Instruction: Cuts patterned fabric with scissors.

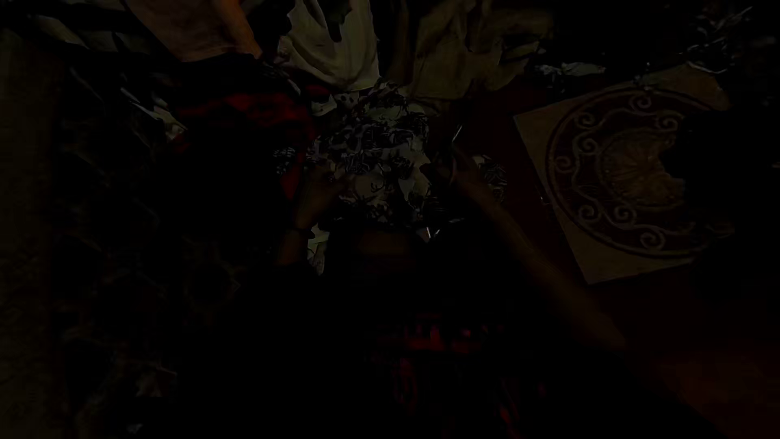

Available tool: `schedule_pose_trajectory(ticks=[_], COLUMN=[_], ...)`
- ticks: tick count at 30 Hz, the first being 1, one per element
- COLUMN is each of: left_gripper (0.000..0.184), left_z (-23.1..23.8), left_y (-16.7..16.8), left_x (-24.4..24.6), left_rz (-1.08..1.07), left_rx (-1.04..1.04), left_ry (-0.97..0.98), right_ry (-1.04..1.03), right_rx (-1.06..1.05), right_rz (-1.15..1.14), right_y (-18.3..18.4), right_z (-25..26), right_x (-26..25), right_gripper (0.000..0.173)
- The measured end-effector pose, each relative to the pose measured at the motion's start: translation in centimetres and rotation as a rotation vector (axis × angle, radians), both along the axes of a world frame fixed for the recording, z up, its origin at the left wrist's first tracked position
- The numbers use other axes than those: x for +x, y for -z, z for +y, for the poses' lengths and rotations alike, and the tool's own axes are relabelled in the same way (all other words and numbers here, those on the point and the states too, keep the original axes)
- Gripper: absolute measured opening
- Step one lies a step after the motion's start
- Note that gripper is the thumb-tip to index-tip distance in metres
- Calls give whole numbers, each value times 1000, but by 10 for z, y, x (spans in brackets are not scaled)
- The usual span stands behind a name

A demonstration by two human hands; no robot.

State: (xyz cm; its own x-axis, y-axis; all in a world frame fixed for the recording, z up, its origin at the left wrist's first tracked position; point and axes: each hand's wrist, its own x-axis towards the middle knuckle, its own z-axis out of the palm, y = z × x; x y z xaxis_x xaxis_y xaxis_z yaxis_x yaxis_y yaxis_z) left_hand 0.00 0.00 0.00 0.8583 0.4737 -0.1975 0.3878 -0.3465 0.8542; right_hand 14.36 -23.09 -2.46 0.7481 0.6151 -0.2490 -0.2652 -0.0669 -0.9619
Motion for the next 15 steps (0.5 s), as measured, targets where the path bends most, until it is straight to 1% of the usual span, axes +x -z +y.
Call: schedule_pose_trajectory(ticks=[1, 2, 3, 4, 5, 6, 7, 9, 10, 11, 12, 13, 14, 15], left_gripper=[21, 22, 26, 28, 28, 35, 46, 69, 72, 61, 38, 21, 21, 21], left_z=[3, 2, -2, -9, -15, -19, -22, -22, -20, -21, -24, -26, -26, -28], left_y=[3, 1, -6, -15, -22, -28, -30, -30, -29, -32, -38, -47, -52, -58], left_x=[2, 4, 7, 10, 13, 14, 14, 9, 6, 4, 1, -1, -5, -6], left_rz=[-137, -217, -237, -196, -109, 13, 110, 181, 177, 167, 157, 134, 72, -10], left_rx=[-29, -143, -353, -604, -805, -931, -996, -1096, -1126, -1097, -979, -797, -648, -555], left_ry=[-24, -52, -100, -171, -249, -271, -232, -61, 32, 67, 68, 92, 142, 171], right_ry=[25, 36, 47, 64, 73, 74, 75, 68, 56, 41, 31, 15, -5, -30], right_rx=[21, 35, 49, 68, 83, 89, 88, 116, 138, 158, 171, 176, 169, 161], right_rz=[-2, 2, 4, 4, 8, 9, 14, 16, 11, 1, -3, -7, -16, -20], right_y=[4, 6, 7, 9, 8, 4, -1, -11, -16, -19, -24, -29, -35, -40], right_z=[3, 6, 8, 11, 14, 16, 18, 24, 26, 28, 29, 31, 32, 34], right_x=[3, 6, 10, 13, 16, 19, 21, 25, 28, 29, 31, 32, 34, 35], right_gripper=[29, 31, 33, 33, 33, 33, 32, 31, 31, 31, 32, 31, 31, 32])
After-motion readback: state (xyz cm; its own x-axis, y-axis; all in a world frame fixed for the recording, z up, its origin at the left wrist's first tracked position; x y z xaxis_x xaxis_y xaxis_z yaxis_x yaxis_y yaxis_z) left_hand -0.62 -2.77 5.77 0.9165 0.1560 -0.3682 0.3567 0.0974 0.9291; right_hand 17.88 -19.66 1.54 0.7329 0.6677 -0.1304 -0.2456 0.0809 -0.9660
